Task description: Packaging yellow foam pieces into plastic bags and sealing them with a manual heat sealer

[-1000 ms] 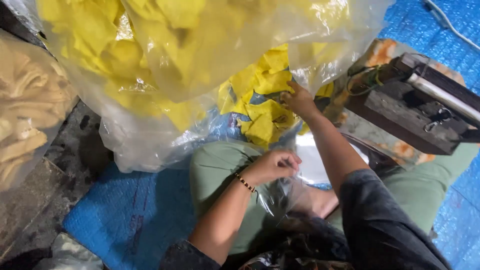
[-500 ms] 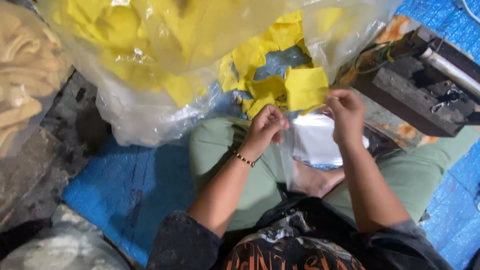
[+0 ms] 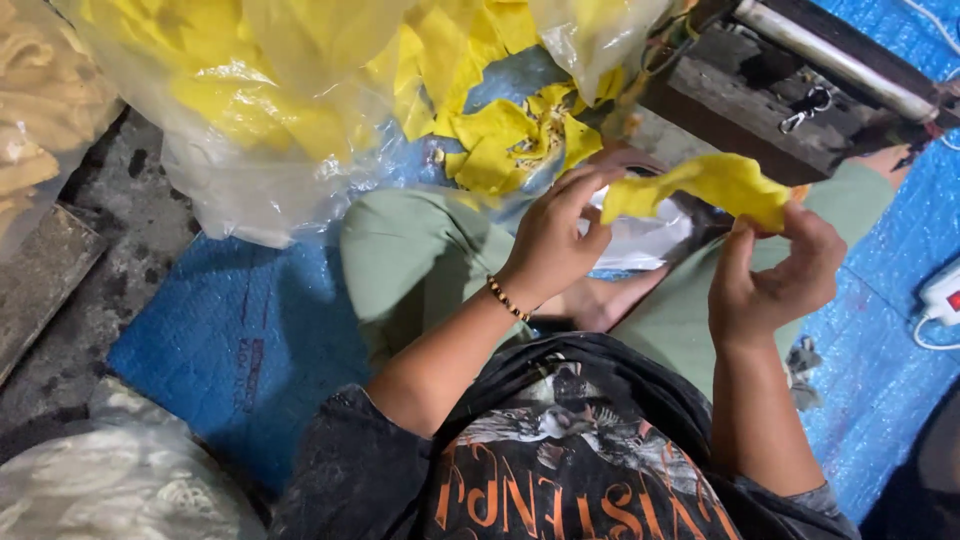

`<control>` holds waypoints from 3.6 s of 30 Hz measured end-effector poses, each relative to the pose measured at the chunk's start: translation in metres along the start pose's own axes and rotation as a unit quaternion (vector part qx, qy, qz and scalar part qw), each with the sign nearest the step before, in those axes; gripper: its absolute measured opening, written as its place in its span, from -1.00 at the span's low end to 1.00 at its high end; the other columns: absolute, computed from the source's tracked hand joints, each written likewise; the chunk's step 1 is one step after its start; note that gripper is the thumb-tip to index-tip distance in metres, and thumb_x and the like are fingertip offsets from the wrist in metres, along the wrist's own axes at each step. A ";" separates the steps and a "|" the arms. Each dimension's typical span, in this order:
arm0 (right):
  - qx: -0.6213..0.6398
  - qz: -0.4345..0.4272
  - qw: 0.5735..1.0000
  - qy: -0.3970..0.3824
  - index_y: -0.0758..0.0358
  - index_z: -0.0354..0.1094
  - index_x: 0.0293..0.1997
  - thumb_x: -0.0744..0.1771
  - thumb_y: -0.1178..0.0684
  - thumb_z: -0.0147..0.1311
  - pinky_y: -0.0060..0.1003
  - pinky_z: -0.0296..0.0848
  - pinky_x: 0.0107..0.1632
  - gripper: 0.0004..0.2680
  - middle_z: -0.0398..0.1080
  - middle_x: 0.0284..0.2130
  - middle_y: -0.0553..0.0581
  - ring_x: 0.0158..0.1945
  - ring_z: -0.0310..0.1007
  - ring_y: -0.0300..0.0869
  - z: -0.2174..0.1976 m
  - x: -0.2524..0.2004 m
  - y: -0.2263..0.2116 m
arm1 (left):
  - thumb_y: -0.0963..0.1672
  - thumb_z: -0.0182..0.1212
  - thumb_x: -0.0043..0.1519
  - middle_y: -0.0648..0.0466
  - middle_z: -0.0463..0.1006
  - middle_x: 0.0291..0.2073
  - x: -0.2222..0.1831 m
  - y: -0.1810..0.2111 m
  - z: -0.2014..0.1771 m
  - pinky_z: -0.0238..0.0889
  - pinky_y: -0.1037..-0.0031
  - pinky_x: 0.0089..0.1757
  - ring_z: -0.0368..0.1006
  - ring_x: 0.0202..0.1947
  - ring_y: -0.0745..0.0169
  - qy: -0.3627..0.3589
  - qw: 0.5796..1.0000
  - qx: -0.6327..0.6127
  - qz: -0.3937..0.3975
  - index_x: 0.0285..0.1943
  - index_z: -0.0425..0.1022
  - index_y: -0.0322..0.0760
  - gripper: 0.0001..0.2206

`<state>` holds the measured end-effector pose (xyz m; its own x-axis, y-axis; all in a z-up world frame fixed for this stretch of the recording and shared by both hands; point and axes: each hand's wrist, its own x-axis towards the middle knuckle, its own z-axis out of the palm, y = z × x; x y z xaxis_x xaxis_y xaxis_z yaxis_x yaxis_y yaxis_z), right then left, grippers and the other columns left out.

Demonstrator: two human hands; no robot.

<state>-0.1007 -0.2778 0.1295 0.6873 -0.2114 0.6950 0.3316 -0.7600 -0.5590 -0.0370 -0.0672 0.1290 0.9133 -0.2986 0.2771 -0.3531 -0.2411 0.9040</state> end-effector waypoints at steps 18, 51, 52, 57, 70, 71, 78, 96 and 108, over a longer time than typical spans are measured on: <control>-0.123 -0.093 0.978 -0.140 0.38 0.40 0.23 0.41 -0.26 0.06 0.17 -0.40 0.55 -0.56 0.49 0.17 0.42 0.29 0.38 0.29 -0.040 -0.001 -0.032 | -0.37 0.20 0.13 0.00 0.59 0.04 0.012 0.068 0.014 0.39 0.71 -0.51 0.62 -0.45 0.42 -0.029 0.986 -0.155 -0.058 0.34 0.35 -0.25 -0.46; 0.258 0.627 0.656 -0.331 0.21 0.11 0.41 0.38 -0.36 -0.11 0.10 0.65 -0.27 -0.48 0.39 0.17 0.36 -0.19 0.66 0.17 0.330 -0.023 0.091 | -0.12 0.17 0.36 -0.15 0.62 -0.12 -0.176 -0.153 -0.097 0.55 0.21 -0.13 0.63 -0.17 0.06 -0.099 0.803 -0.361 -0.463 0.18 0.39 -0.41 -0.71; 0.258 0.628 0.655 -0.333 0.21 0.11 0.41 0.38 -0.36 -0.11 0.10 0.65 -0.27 -0.48 0.39 0.17 0.36 -0.19 0.66 0.17 0.334 -0.026 0.096 | -0.12 0.17 0.36 -0.15 0.62 -0.12 -0.161 -0.143 -0.101 0.55 0.21 -0.13 0.63 -0.17 0.06 -0.097 0.802 -0.362 -0.465 0.18 0.39 -0.41 -0.71; 0.308 0.517 0.761 -0.243 0.22 0.51 -0.11 0.39 0.12 0.14 -0.17 0.68 -0.17 -0.93 0.46 -0.24 0.13 -0.20 0.58 -0.08 0.305 -0.024 0.100 | -0.15 0.13 0.35 -0.24 0.58 -0.08 -0.096 -0.084 -0.117 0.49 0.12 -0.04 0.61 -0.15 -0.02 -0.139 0.843 -0.358 -0.377 0.31 0.29 -0.43 -0.64; 0.651 0.342 0.676 -0.053 0.07 0.24 0.15 0.35 0.32 0.00 -0.02 0.61 0.23 -0.72 0.47 0.11 0.23 0.17 0.55 0.03 0.096 0.017 0.105 | -0.14 0.10 0.37 -0.24 0.62 -0.05 -0.067 -0.056 -0.104 0.46 0.16 -0.04 0.56 -0.13 0.06 -0.210 0.893 -0.261 -0.300 0.39 0.29 -0.42 -0.59; 0.663 0.339 0.665 -0.053 0.01 0.24 0.19 0.35 0.34 -0.05 0.01 0.61 0.23 -0.67 0.48 0.12 0.24 0.17 0.56 0.04 0.087 0.018 0.104 | -0.15 0.11 0.36 -0.26 0.63 -0.08 -0.062 -0.048 -0.101 0.47 0.16 -0.07 0.56 -0.15 0.07 -0.218 0.907 -0.227 -0.280 0.39 0.30 -0.45 -0.58; 0.643 0.298 0.705 -0.012 -0.04 0.19 0.26 0.36 0.35 -0.13 -0.02 0.60 0.27 -0.63 0.51 0.09 0.20 0.17 0.55 -0.03 0.038 0.003 0.131 | -0.09 -0.07 0.43 -0.15 0.67 -0.18 -0.058 -0.037 -0.087 0.49 0.30 -0.15 0.53 -0.22 0.25 -0.240 0.936 -0.130 -0.220 0.46 0.30 -0.32 -0.58; 0.653 0.246 0.715 -0.047 0.28 0.25 -0.07 0.24 0.41 -0.11 -0.04 0.59 0.06 -0.76 0.47 -0.05 0.42 -0.03 0.59 0.06 -0.033 -0.036 0.107 | -0.05 -0.12 0.45 -0.31 0.53 0.11 -0.061 -0.019 -0.048 0.32 0.09 0.12 0.50 0.04 -0.03 -0.239 0.922 -0.194 -0.235 0.43 0.31 -0.42 -0.56; 0.670 0.193 0.705 -0.132 0.45 0.32 -0.25 0.19 0.45 -0.09 -0.05 0.58 -0.01 -0.83 0.49 -0.23 0.48 -0.18 0.58 0.07 -0.027 -0.018 0.063 | -0.10 -0.16 0.46 -0.27 0.56 0.10 -0.049 0.004 -0.040 0.39 0.08 0.06 0.50 0.09 -0.11 -0.265 0.937 -0.164 -0.155 0.39 0.36 -0.36 -0.62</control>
<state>-0.1102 -0.3386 0.0940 0.9307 0.0123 0.3656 0.2788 0.6231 -0.7308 -0.0750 -0.0170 0.1324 0.7012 -0.6995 -0.1377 0.0728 -0.1218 0.9899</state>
